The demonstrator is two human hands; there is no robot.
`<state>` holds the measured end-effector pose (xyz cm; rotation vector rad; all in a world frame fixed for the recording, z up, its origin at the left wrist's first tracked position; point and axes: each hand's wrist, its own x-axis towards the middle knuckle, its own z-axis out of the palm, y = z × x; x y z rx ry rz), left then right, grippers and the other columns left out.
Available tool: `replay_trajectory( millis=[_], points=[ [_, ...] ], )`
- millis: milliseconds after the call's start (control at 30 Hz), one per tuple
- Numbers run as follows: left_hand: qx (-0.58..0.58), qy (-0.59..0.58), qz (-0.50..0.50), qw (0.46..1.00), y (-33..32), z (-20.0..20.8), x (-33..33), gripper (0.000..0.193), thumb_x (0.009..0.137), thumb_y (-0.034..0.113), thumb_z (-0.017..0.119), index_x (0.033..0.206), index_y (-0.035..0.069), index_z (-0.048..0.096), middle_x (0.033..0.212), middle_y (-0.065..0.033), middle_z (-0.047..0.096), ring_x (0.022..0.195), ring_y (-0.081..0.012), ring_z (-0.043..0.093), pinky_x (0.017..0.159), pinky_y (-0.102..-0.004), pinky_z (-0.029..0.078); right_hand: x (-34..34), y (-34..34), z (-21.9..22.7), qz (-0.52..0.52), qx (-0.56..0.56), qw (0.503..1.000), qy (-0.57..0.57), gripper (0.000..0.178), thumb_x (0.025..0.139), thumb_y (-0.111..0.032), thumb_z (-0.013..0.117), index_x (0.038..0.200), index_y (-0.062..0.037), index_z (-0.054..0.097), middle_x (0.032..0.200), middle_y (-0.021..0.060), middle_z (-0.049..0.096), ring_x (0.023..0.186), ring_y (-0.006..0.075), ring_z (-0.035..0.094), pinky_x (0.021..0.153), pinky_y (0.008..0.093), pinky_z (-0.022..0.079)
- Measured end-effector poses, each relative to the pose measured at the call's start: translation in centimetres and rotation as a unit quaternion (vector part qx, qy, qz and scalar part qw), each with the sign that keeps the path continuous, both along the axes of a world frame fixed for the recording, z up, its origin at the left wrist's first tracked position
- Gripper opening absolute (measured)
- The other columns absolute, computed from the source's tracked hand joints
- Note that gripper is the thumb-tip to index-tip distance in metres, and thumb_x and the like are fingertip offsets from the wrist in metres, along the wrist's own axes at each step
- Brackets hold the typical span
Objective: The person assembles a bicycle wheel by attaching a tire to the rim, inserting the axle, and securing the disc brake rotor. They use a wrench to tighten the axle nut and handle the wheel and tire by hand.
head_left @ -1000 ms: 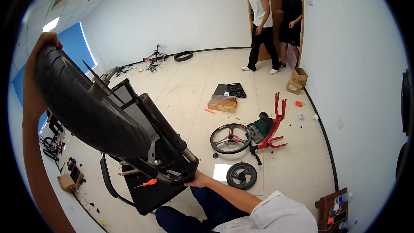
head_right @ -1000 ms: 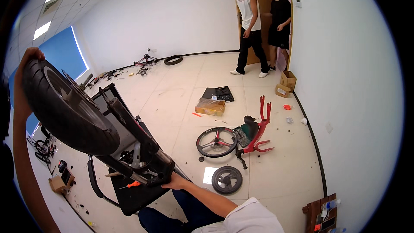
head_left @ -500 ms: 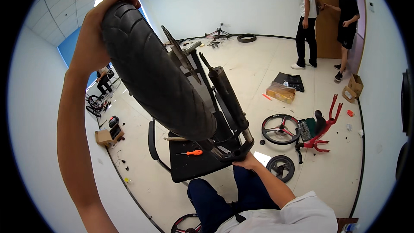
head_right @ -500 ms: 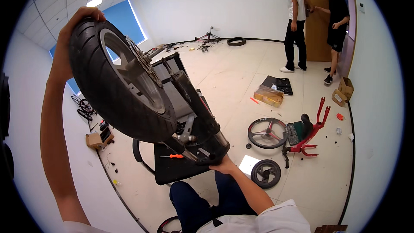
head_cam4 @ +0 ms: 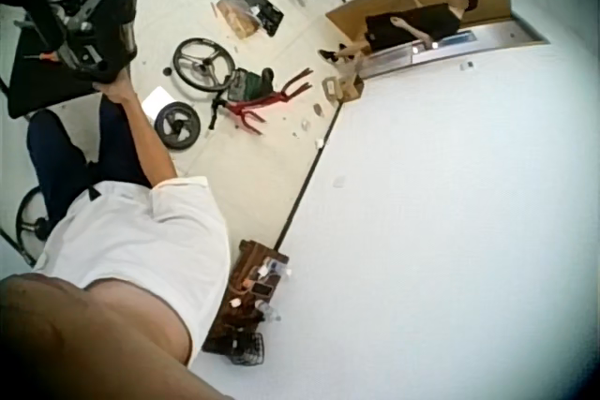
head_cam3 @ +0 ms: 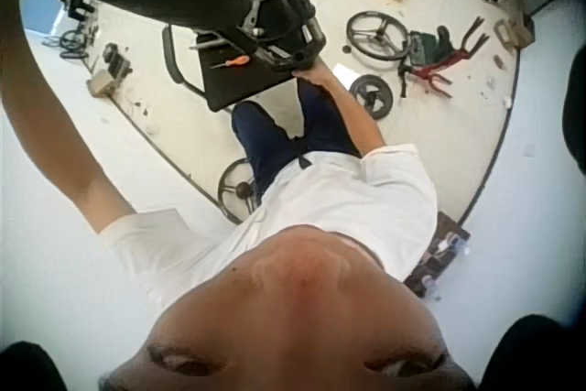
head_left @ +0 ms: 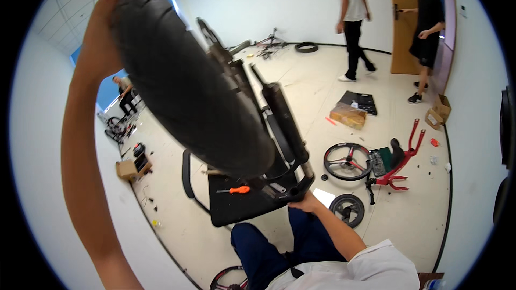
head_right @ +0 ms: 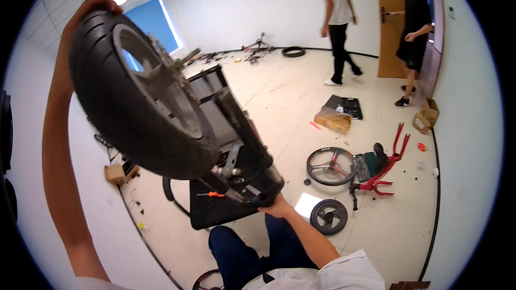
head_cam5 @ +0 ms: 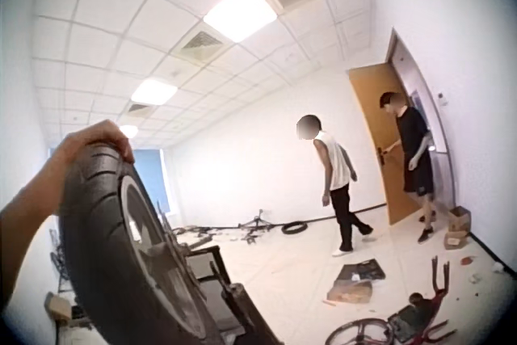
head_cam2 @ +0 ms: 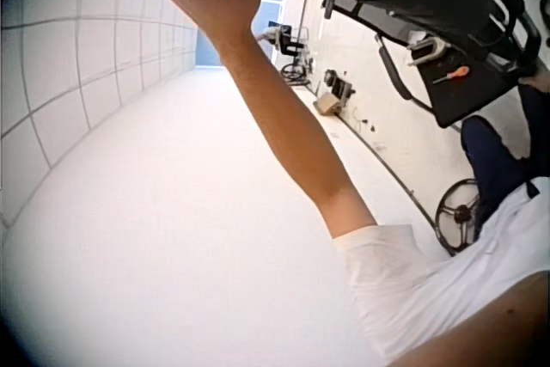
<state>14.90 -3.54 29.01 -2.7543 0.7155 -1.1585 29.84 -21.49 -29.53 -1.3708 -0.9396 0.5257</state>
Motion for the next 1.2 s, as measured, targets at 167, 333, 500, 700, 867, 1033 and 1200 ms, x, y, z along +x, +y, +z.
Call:
replay_trajectory(
  millis=[167, 333, 500, 700, 867, 1033, 1200],
  points=[
    [0.030, -0.034, -0.016, 0.999, 2.8, 0.6, 1.6, 0.073, 0.064, 0.016, 0.079, 0.132, 0.014, 0.054, 0.112, -0.0080, 0.062, 0.110, -0.0237, 0.060, 0.104, -0.0362, 0.044, 1.2, -1.3, 1.3, 0.040, -0.084, 0.994, 0.050, 0.059, 0.068, -0.010, 0.082, 0.120, 0.0006, 0.056, 0.115, 0.0134, 0.062, 0.106, 0.0240, 0.058, 0.093, 0.0344, 0.047],
    [-0.058, -0.031, 0.065, 0.996, 5.3, 2.6, -3.9, 0.068, 0.071, 0.014, 0.076, 0.134, 0.011, 0.051, 0.114, -0.0076, 0.061, 0.113, -0.0217, 0.058, 0.105, -0.0335, 0.043, -1.0, 1.3, 1.1, 0.027, -0.005, 0.999, 0.030, 0.063, 0.068, -0.008, 0.080, 0.123, 0.0001, 0.051, 0.113, 0.0128, 0.061, 0.106, 0.0229, 0.057, 0.093, 0.0337, 0.046],
    [-0.023, -0.146, 0.123, 0.981, 9.9, 3.2, -8.9, 0.060, 0.082, 0.009, 0.070, 0.137, 0.007, 0.048, 0.123, -0.0089, 0.060, 0.119, -0.0205, 0.057, 0.106, -0.0328, 0.042, 0.4, 0.2, 1.3, 0.005, -0.015, 1.000, 0.006, 0.069, 0.067, -0.009, 0.081, 0.127, 0.0005, 0.048, 0.118, 0.0141, 0.058, 0.111, 0.0241, 0.054, 0.098, 0.0353, 0.043],
    [-0.003, -0.310, 0.263, 0.913, 18.6, 6.1, -22.3, 0.047, 0.087, 0.030, 0.069, 0.116, -0.004, 0.057, 0.096, -0.0147, 0.064, 0.088, -0.0249, 0.063, 0.081, -0.0389, 0.053, 0.3, 1.7, -0.4, 0.009, 0.022, 0.998, 0.066, 0.065, 0.067, -0.012, 0.081, 0.125, -0.0005, 0.053, 0.119, 0.0126, 0.060, 0.112, 0.0246, 0.057, 0.099, 0.0369, 0.045],
    [-0.027, -0.162, 0.456, 0.875, 15.9, -5.9, -28.8, 0.071, 0.067, -0.010, 0.061, 0.136, 0.003, 0.049, 0.114, -0.0135, 0.064, 0.106, -0.0222, 0.062, 0.093, -0.0316, 0.047, 1.3, 0.2, 3.6, -0.020, 0.026, 0.990, 0.137, 0.040, 0.071, -0.001, 0.077, 0.104, -0.0034, 0.055, 0.075, 0.0046, 0.058, 0.060, 0.0137, 0.055, 0.052, 0.0297, 0.044],
    [-0.043, 0.010, 0.634, 0.772, 12.4, -24.0, -29.0, 0.050, 0.063, -0.003, 0.061, 0.113, -0.002, 0.058, 0.102, -0.0212, 0.063, 0.100, -0.0416, 0.060, 0.089, -0.0431, 0.048, 3.5, -0.3, 4.4, -0.021, 0.065, 0.967, 0.245, 0.033, 0.074, 0.006, 0.071, 0.098, -0.0046, 0.050, 0.059, 0.0012, 0.050, 0.044, 0.0091, 0.044, 0.040, 0.0268, 0.031],
    [-0.124, 0.065, 0.629, 0.765, 15.5, -44.7, -34.8, 0.039, 0.061, 0.004, 0.065, 0.099, -0.001, 0.059, 0.090, -0.0206, 0.062, 0.088, -0.0452, 0.061, 0.077, -0.0495, 0.049, 8.7, -6.4, 3.1, -0.222, 0.004, 0.952, 0.209, 0.022, 0.070, -0.001, 0.074, 0.082, -0.0030, 0.055, 0.055, 0.0006, 0.050, 0.043, 0.0105, 0.047, 0.040, 0.0279, 0.035]
  ],
)
